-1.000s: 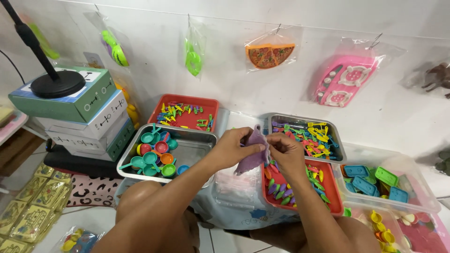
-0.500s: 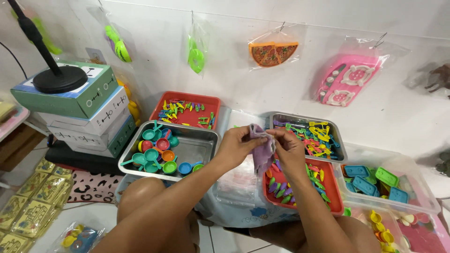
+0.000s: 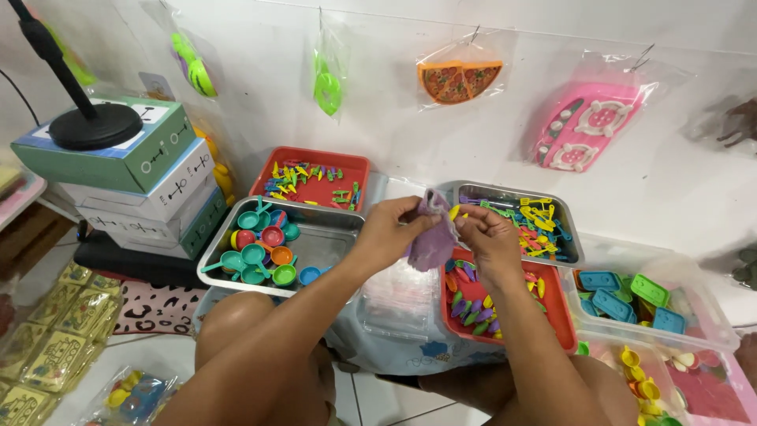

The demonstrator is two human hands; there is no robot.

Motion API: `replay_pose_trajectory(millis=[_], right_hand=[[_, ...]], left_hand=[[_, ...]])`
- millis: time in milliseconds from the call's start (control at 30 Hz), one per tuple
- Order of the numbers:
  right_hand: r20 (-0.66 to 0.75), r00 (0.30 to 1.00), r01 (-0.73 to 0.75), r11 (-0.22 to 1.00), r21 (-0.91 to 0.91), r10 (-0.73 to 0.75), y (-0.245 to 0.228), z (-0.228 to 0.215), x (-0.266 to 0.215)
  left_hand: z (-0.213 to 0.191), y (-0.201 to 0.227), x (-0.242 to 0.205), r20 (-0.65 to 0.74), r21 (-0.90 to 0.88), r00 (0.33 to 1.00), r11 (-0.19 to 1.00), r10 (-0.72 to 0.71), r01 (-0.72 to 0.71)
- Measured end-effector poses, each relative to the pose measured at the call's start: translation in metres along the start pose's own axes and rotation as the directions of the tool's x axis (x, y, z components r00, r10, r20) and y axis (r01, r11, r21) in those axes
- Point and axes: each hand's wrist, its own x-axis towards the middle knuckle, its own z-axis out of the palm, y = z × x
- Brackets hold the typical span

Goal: The person wipes a purple plastic toy with a cloth, then picks up small colorful plastic toys from trays and places them into a clear plastic bag. The person folds the bag to secure the items inside.

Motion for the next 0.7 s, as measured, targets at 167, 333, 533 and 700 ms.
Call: replay_pose_trajectory(millis=[167,333,533,700], right_hand=[[-0.113,0.99,-0.071,0.993,0.094,0.082,0.019,-0.012,0.018],[0.041,0.964,-0.213,0.852,-0.478,0.264,0.014,-0.001,0.01],[0.14,0.945,-0.079,0.621,-0.78,0.295,0.035,0.004,0.016],[0.064,0.998,0.041,0.643,-0.765,0.013,0.003,-0.015,0.024]], left_hand=[[-0.012,0.007,0.001,-0.141,-0.102,0.988,0.993,-0.068,0.054],[-0.038,0.015,0.015,-0.164,-0.728,0.789,0.612,-0.592,0.308],[-0.051,0.022,0.006,-0.199,-0.633,0.85,0.727,-0.487,0.268],[-0.048,-0.016,0.021,-0.259,-0.516,0.881,0.828,-0.395,0.22]])
